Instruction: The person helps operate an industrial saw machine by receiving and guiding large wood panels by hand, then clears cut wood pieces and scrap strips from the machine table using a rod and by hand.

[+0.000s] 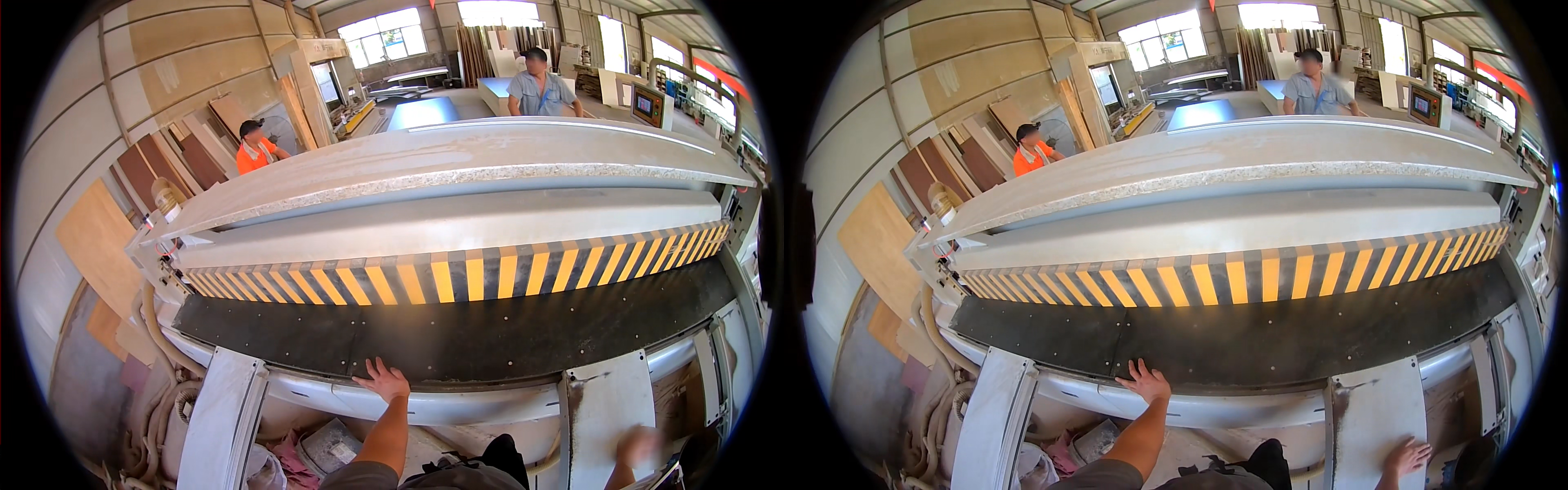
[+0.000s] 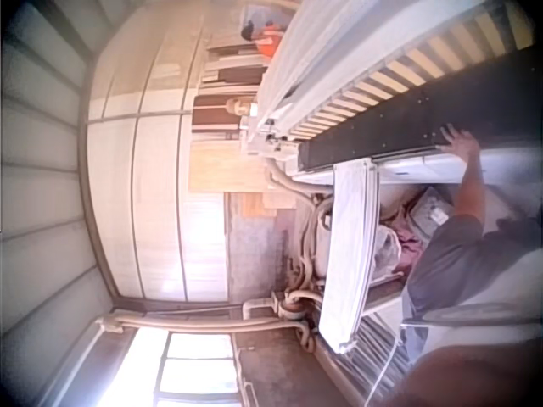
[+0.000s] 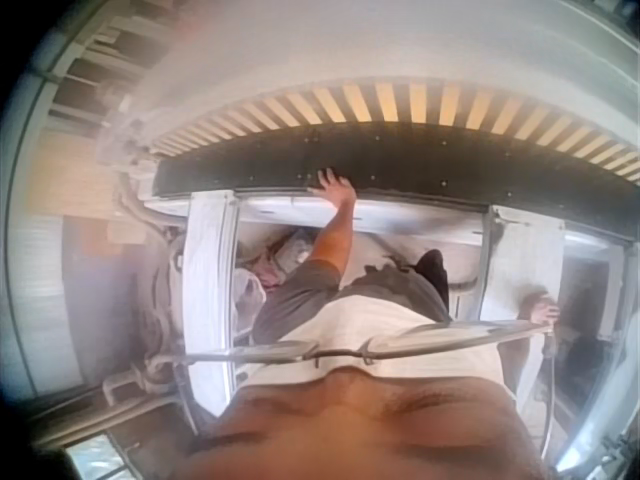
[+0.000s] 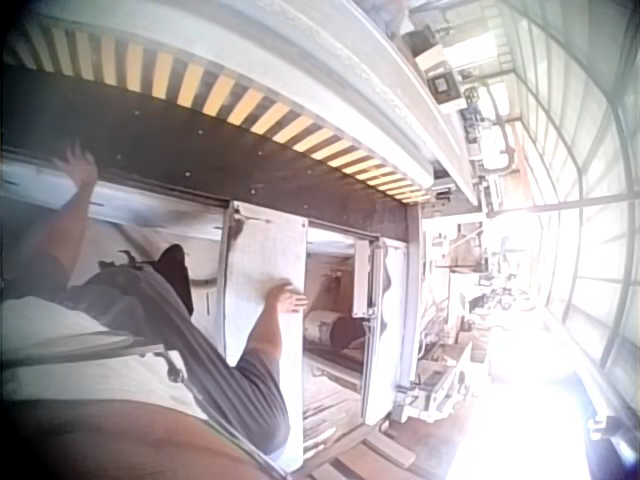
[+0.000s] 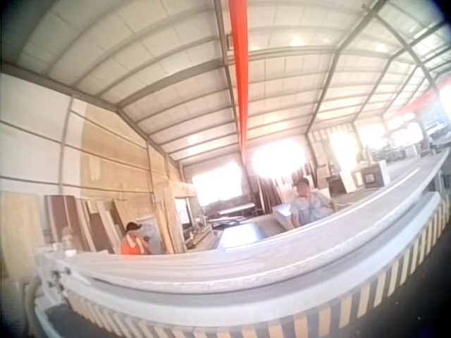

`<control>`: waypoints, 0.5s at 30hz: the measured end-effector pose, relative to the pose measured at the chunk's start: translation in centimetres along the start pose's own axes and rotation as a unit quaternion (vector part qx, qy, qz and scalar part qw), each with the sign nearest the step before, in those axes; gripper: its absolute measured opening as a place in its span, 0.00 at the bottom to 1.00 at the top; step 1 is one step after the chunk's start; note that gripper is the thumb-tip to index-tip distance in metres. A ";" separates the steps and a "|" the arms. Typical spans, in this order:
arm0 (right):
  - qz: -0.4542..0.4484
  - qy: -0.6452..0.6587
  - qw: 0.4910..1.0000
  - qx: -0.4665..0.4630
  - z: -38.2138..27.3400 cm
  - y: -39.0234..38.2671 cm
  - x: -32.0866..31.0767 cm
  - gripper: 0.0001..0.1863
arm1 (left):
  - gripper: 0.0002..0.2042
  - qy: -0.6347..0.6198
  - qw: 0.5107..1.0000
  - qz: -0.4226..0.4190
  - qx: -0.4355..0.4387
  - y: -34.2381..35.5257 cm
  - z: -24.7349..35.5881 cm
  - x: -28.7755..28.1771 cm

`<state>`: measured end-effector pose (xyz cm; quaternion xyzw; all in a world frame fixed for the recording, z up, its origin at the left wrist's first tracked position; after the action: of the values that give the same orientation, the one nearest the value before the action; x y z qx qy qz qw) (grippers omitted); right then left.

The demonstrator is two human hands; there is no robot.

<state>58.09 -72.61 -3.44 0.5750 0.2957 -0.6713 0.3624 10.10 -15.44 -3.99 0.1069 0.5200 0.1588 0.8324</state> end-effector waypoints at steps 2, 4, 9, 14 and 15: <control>0.002 -0.009 1.000 0.007 0.1 -0.1 -0.1 0.43 | 0.29 -0.010 0.999 0.030 0.031 0.0 0.0 0.0; -0.002 0.003 1.000 -0.001 0.1 -0.2 -0.2 0.43 | 0.29 -0.008 0.999 0.032 0.033 0.0 0.0 0.0; -0.003 0.008 1.000 -0.002 0.2 -0.4 -0.6 0.43 | 0.29 0.001 1.000 0.013 0.011 0.1 -0.2 0.2; -0.007 0.000 1.000 0.009 0.1 -0.5 -0.8 0.44 | 0.29 -0.003 0.998 0.040 0.040 0.2 -0.2 0.1; -0.007 0.004 1.000 0.004 0.2 -0.6 -1.0 0.44 | 0.29 0.009 1.000 0.011 0.008 0.3 -0.2 0.0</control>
<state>57.59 -72.27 -2.49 0.5773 0.2987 -0.6722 0.3545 9.87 -15.17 -4.03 0.1180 0.5278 0.1651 0.8247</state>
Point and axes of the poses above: each hand's wrist, its own y-axis towards the middle knuckle, its own x-axis out of the palm, z = x × y, the point moved 1 cm from there along y, towards the middle knuckle, and after that the axes turned 9 degrees about x, right-handed, at the moved point
